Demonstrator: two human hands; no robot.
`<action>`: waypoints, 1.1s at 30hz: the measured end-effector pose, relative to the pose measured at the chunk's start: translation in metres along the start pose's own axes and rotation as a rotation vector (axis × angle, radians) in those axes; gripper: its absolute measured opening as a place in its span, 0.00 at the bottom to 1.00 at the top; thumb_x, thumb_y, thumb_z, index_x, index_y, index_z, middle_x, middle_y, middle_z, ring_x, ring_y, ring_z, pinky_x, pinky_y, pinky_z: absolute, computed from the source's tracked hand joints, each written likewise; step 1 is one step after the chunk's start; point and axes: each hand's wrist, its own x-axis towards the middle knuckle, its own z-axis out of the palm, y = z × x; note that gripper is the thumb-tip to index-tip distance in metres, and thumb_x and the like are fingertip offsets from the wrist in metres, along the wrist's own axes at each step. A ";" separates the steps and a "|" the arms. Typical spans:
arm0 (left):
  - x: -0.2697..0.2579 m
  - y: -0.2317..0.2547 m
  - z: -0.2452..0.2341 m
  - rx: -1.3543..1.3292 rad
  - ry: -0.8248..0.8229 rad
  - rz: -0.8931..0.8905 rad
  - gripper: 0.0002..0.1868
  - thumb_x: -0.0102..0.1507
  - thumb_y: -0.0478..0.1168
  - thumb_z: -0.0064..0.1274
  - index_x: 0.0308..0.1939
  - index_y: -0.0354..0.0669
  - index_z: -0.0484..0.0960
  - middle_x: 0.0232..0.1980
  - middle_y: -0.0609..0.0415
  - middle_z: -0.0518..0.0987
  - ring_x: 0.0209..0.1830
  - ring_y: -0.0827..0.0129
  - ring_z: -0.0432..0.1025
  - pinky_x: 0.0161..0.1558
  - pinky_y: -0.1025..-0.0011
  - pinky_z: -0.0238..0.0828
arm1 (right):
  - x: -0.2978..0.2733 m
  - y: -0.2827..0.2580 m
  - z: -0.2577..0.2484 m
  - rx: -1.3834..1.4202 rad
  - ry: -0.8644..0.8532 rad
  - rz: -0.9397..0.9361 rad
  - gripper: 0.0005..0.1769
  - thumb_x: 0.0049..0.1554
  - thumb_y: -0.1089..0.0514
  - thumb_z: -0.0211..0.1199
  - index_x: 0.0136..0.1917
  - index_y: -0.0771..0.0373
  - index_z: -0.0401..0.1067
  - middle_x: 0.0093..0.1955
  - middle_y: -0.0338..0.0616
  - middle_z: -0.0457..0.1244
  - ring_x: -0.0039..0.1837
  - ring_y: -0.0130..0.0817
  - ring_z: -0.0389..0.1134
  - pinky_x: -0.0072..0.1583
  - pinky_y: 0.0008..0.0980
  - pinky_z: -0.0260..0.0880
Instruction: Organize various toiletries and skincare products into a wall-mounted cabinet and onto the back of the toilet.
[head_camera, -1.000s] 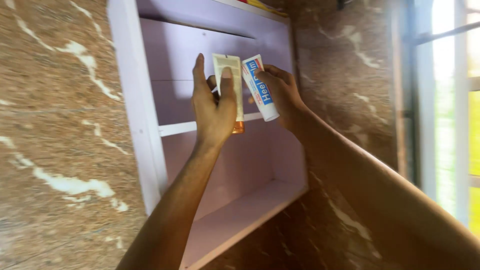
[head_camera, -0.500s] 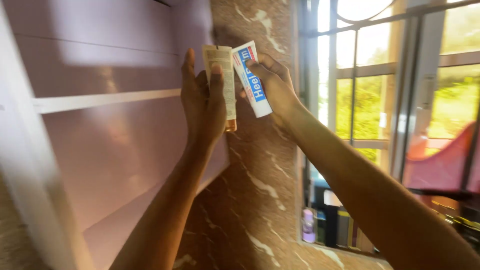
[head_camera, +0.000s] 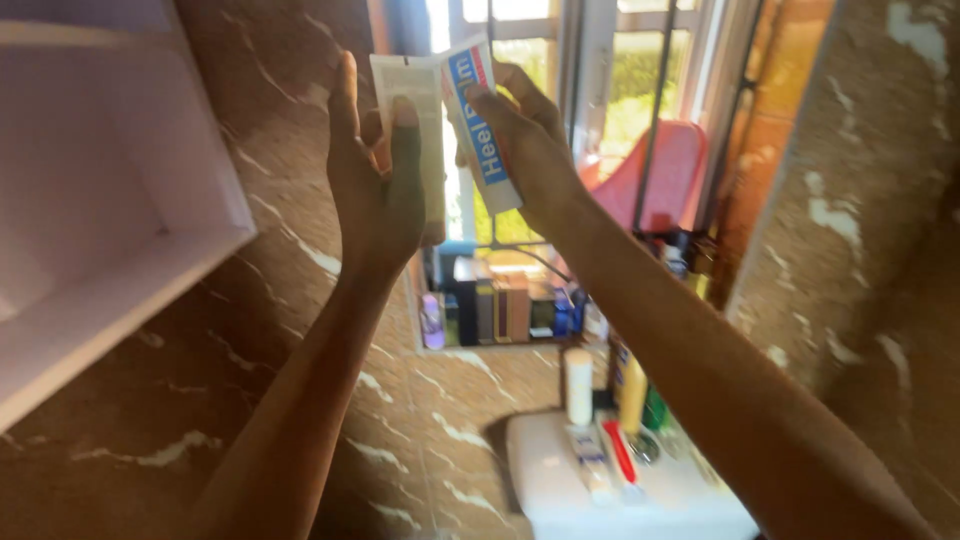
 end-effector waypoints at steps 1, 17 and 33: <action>-0.010 0.004 0.011 0.034 0.002 -0.018 0.38 0.79 0.43 0.47 0.86 0.36 0.43 0.55 0.40 0.83 0.59 0.64 0.78 0.67 0.65 0.77 | -0.011 -0.006 -0.009 -0.040 0.028 0.009 0.18 0.63 0.53 0.62 0.63 0.62 0.69 0.45 0.44 0.67 0.39 0.31 0.69 0.42 0.33 0.75; -0.124 0.047 0.111 -0.298 -0.180 -0.185 0.27 0.80 0.38 0.47 0.80 0.39 0.56 0.65 0.43 0.81 0.63 0.65 0.80 0.57 0.68 0.86 | -0.172 -0.065 -0.093 -0.200 0.045 0.039 0.12 0.72 0.57 0.59 0.67 0.60 0.67 0.60 0.41 0.66 0.55 0.26 0.69 0.54 0.32 0.75; -0.219 0.011 0.182 -0.433 -0.423 -0.450 0.12 0.75 0.41 0.47 0.60 0.40 0.68 0.52 0.47 0.85 0.53 0.68 0.80 0.54 0.68 0.79 | -0.272 -0.066 -0.163 -1.086 0.243 0.301 0.11 0.62 0.61 0.63 0.56 0.63 0.64 0.49 0.45 0.66 0.49 0.29 0.72 0.52 0.34 0.78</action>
